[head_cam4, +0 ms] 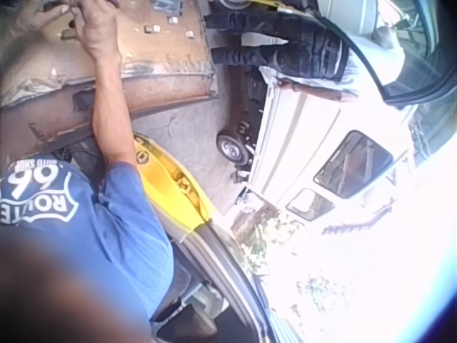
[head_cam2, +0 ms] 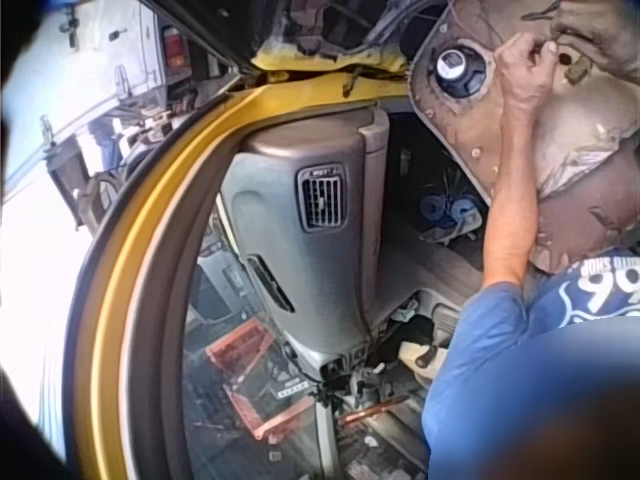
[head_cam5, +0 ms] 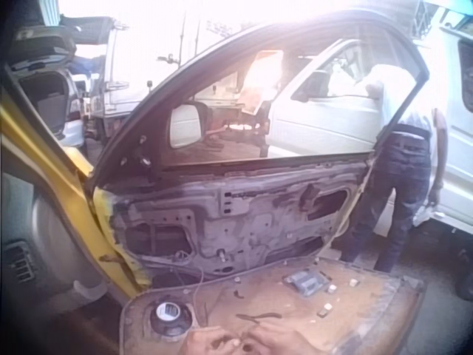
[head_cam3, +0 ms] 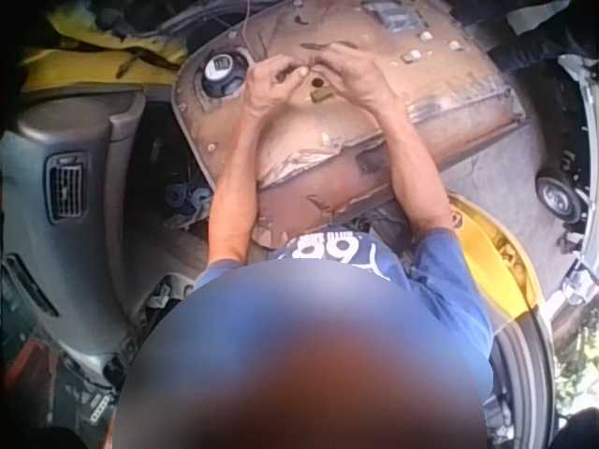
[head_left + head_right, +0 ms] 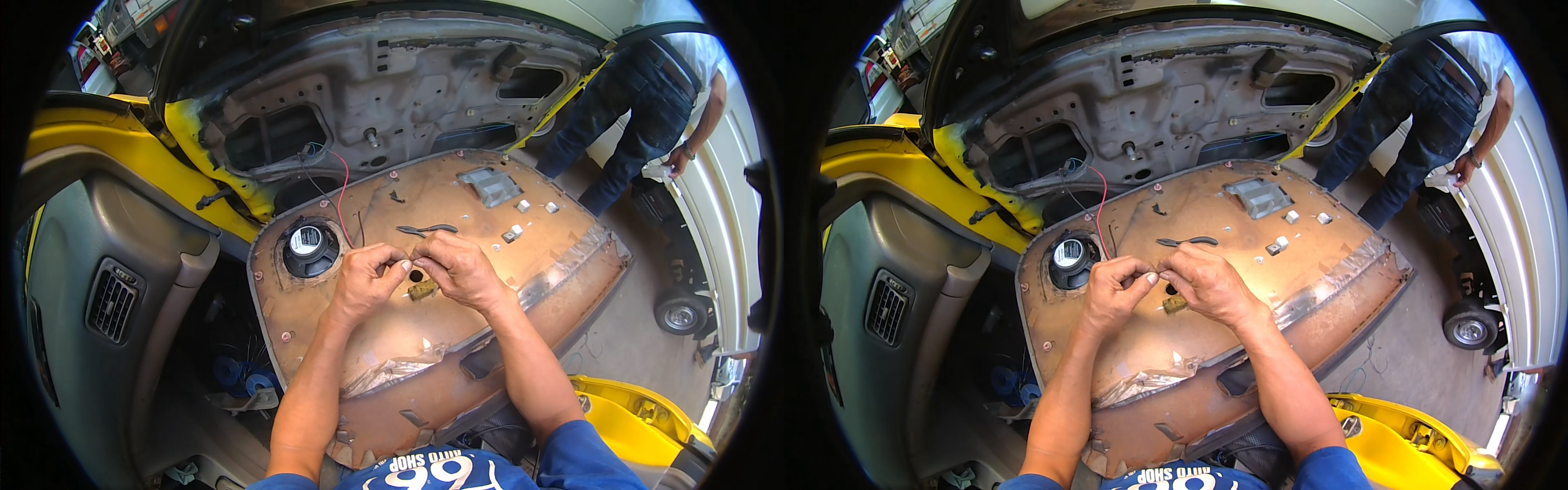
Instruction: The person installs a car audio speaker by connecting wires to a terminal, securing the connection with a crimp connector, and tucking the wiring into the door panel. A second person assists by handing over connectors and tools.
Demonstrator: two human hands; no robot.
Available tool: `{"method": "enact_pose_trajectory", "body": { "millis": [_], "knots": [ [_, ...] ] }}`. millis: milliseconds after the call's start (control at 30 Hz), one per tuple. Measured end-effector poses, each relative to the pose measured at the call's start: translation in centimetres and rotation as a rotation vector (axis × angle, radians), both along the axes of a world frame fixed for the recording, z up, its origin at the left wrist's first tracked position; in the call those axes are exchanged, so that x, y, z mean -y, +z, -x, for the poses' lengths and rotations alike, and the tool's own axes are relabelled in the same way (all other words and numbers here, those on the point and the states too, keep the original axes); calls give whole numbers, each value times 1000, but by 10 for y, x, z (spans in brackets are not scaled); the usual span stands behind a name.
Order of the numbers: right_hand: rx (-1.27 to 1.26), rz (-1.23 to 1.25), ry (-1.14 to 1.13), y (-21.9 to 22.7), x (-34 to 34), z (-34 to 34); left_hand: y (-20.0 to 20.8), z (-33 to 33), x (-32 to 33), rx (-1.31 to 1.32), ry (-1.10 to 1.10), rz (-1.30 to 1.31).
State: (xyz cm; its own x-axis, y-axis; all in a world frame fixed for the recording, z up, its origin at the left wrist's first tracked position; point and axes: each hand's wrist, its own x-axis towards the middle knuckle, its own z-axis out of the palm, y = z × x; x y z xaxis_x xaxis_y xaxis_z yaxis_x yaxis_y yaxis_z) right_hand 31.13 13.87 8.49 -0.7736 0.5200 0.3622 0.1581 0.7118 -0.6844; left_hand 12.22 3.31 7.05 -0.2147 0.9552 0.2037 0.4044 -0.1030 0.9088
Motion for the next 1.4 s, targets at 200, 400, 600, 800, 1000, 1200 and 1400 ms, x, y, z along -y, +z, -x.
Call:
{"method": "enact_pose_trajectory", "body": {
  "millis": [200,400,600,800,1000,1200,1400],
  "knots": [
    [-140,406,-284,2,-8,-3,-1,6,1,-2,58,-26],
    [-206,808,-273,-6,0,5,2,1,-1,-64,74,-142],
    [-211,786,-256,-11,2,7,5,2,1,-87,50,-88],
    [-221,816,-268,-10,8,10,-2,2,-1,-58,77,-168],
    [-209,781,-273,-9,10,12,-7,3,-3,-55,86,-170],
    [-241,758,-249,-11,11,15,-5,2,-1,-31,87,-138],
    [-260,743,-257,-16,13,15,-5,2,-2,-28,88,-150]
  ]
}}
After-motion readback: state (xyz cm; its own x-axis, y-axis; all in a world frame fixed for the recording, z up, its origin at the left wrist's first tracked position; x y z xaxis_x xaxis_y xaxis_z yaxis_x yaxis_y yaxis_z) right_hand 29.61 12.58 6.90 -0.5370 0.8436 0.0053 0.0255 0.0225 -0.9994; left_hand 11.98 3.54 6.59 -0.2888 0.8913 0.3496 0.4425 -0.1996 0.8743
